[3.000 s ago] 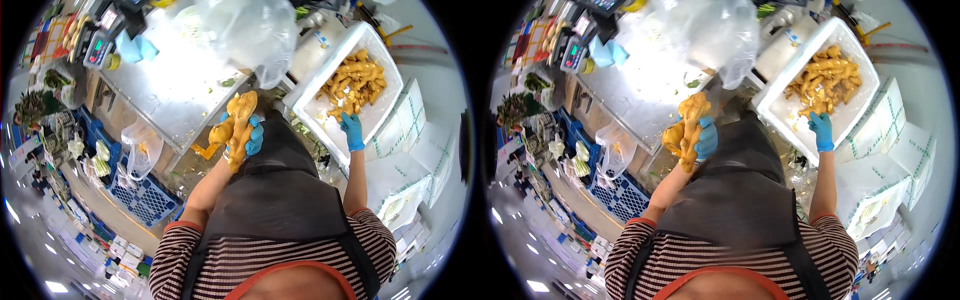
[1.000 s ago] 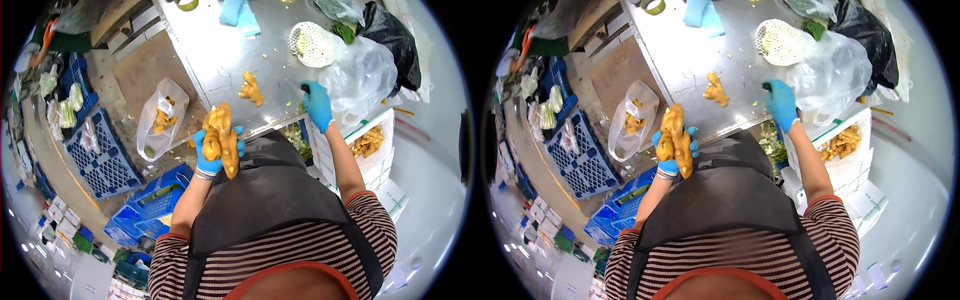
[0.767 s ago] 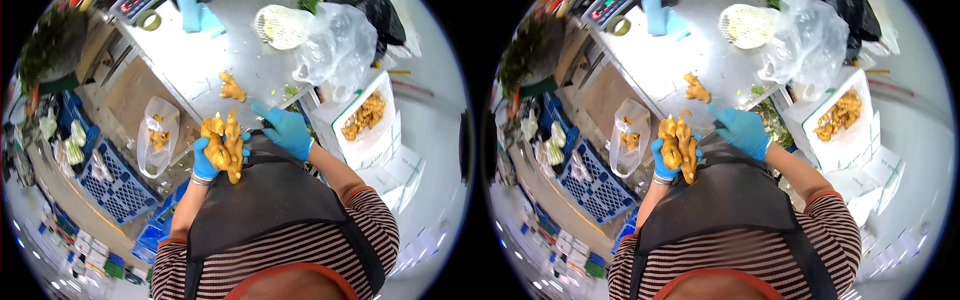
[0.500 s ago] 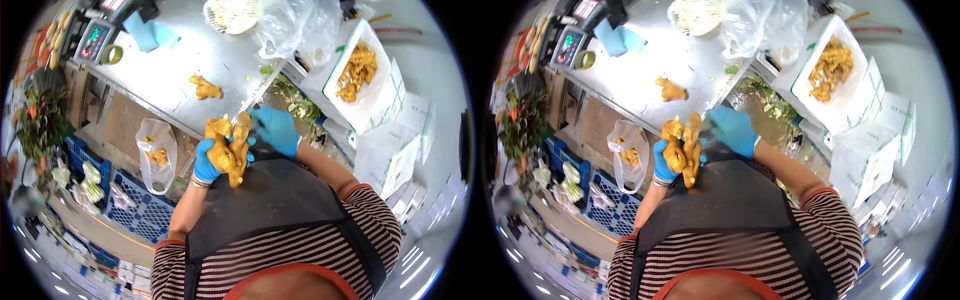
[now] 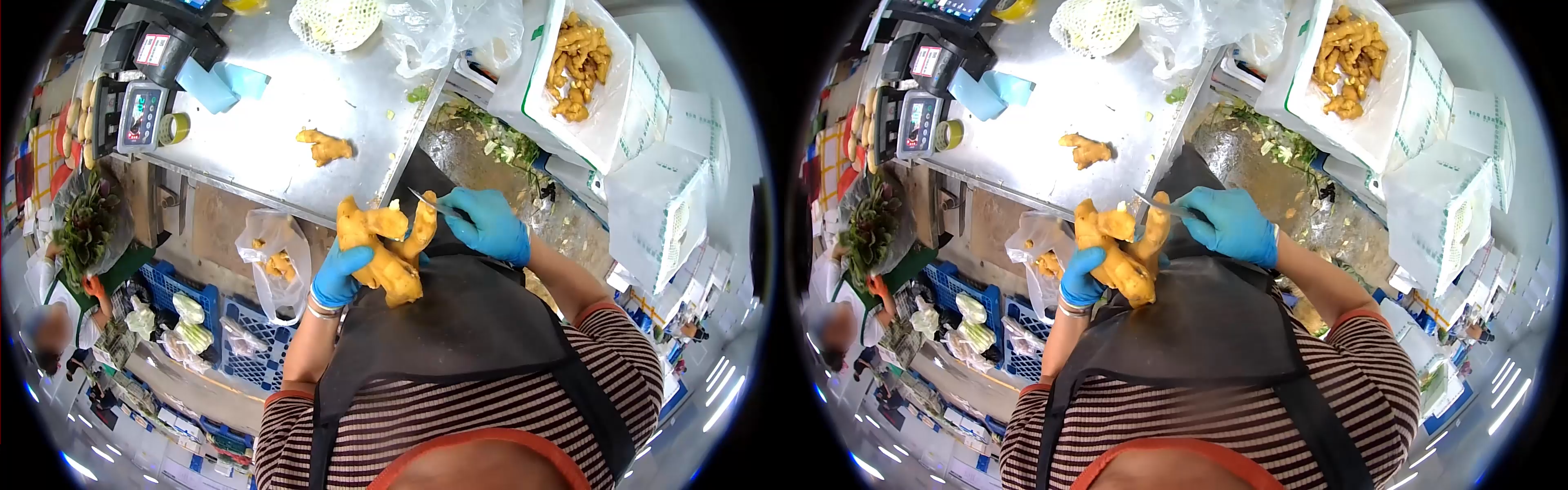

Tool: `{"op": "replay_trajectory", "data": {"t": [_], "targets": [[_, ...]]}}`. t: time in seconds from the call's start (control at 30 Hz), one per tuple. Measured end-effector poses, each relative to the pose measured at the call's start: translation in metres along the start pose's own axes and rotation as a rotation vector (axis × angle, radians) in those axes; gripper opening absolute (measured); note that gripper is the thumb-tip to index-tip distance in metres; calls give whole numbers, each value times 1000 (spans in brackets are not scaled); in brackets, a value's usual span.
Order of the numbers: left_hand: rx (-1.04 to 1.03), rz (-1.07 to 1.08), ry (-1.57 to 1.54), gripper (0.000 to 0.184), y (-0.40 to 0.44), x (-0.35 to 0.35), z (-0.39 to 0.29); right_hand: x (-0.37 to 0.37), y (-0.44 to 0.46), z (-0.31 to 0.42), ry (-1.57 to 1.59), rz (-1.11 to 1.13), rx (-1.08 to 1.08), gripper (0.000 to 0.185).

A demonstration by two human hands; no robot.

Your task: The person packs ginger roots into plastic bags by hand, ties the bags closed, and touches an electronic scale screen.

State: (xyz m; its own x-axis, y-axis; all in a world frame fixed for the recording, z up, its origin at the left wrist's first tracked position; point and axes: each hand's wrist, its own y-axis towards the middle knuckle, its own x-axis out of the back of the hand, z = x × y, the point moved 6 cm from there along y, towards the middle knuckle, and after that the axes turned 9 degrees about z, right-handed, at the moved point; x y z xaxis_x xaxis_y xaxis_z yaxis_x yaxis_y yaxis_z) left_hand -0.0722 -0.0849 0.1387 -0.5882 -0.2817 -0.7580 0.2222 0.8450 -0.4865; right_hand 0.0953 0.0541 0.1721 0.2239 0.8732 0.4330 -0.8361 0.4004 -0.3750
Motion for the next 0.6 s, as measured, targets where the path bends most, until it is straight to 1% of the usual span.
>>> {"op": "replay_trajectory", "data": {"t": [0.03,0.13,0.23,0.33,0.37,0.4,0.43,0.47,0.5,0.53,0.6], "targets": [[-4,-17,9,69,-3,-2,-2,3,1,5,-26,1,14,22],[-27,-68,31,69,-11,-13,-12,0,5,18,-89,101,98,18],[-49,-13,186,67,-17,-10,-13,-10,9,6,-58,181,-24,20],[-58,45,209,61,-20,-17,-20,-19,11,0,-100,259,-42,23],[-65,72,215,60,-20,-20,-22,-21,12,-10,-100,269,-103,25],[-22,72,226,59,-21,-20,-21,-23,15,-24,-101,276,-165,28],[-106,147,257,58,-21,-26,-28,-26,19,-44,-103,279,-222,30],[-186,224,295,57,-21,-33,-37,-38,12,-109,-197,392,-350,35],[-263,302,332,56,-23,-38,-45,-35,0,-150,-239,441,-450,35],[-299,289,365,56,-25,-37,-48,-29,-10,-170,-290,367,-351,34],[-210,129,74,60,-31,-17,-31,-11,-3,-163,-34,246,-462,31]]}}
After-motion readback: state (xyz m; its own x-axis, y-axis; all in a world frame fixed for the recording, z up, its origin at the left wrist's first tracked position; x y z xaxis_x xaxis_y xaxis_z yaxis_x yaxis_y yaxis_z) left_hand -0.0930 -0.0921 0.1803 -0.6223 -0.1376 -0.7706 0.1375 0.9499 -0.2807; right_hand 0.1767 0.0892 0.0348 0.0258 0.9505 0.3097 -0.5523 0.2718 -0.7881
